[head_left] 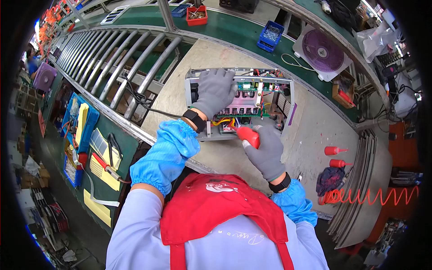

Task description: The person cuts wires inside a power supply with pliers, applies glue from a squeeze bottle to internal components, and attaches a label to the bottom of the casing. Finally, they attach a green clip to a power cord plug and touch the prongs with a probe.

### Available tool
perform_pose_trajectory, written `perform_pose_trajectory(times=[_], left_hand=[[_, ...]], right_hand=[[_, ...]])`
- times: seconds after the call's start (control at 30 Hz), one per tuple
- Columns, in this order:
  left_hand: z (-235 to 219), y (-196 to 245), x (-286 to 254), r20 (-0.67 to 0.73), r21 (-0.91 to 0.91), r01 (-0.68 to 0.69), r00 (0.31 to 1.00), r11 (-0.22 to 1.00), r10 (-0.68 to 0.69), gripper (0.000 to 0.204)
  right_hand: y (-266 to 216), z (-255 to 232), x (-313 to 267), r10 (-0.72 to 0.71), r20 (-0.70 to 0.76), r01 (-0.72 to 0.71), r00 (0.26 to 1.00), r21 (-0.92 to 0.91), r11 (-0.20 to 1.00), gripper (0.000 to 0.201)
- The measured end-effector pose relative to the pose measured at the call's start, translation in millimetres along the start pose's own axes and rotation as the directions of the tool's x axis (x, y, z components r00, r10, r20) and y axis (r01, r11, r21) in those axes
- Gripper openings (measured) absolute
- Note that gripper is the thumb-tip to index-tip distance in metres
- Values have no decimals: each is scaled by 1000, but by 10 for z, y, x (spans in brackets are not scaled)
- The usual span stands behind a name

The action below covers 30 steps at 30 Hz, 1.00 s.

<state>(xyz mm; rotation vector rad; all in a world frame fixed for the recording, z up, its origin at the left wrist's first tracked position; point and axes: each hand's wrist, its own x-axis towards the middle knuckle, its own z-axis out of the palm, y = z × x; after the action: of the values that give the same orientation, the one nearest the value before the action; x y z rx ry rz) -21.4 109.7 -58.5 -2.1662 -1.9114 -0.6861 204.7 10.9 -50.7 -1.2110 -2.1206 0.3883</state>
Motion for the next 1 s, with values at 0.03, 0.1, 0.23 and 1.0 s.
perform_pose_trajectory(times=[0.03, 0.1, 0.23, 1.0], left_hand=[[6, 2, -3, -10, -3, 0, 1000, 1000, -1, 37], [20, 7, -8, -31, -9, 3, 1000, 1000, -3, 33], [-14, 31, -37, -51, -20, -4, 999, 1000, 3, 32], [-96, 88, -115, -51, -7, -24, 998, 1000, 24, 38]], right_hand=[[1, 12, 0, 6, 9, -6, 1000, 15, 1000, 38], [47, 19, 19, 30, 10, -30, 1000, 42, 999, 38], [351, 93, 108, 253, 85, -266, 964, 212, 941, 37], [469, 127, 617, 302, 374, -355, 877, 81, 931, 42]])
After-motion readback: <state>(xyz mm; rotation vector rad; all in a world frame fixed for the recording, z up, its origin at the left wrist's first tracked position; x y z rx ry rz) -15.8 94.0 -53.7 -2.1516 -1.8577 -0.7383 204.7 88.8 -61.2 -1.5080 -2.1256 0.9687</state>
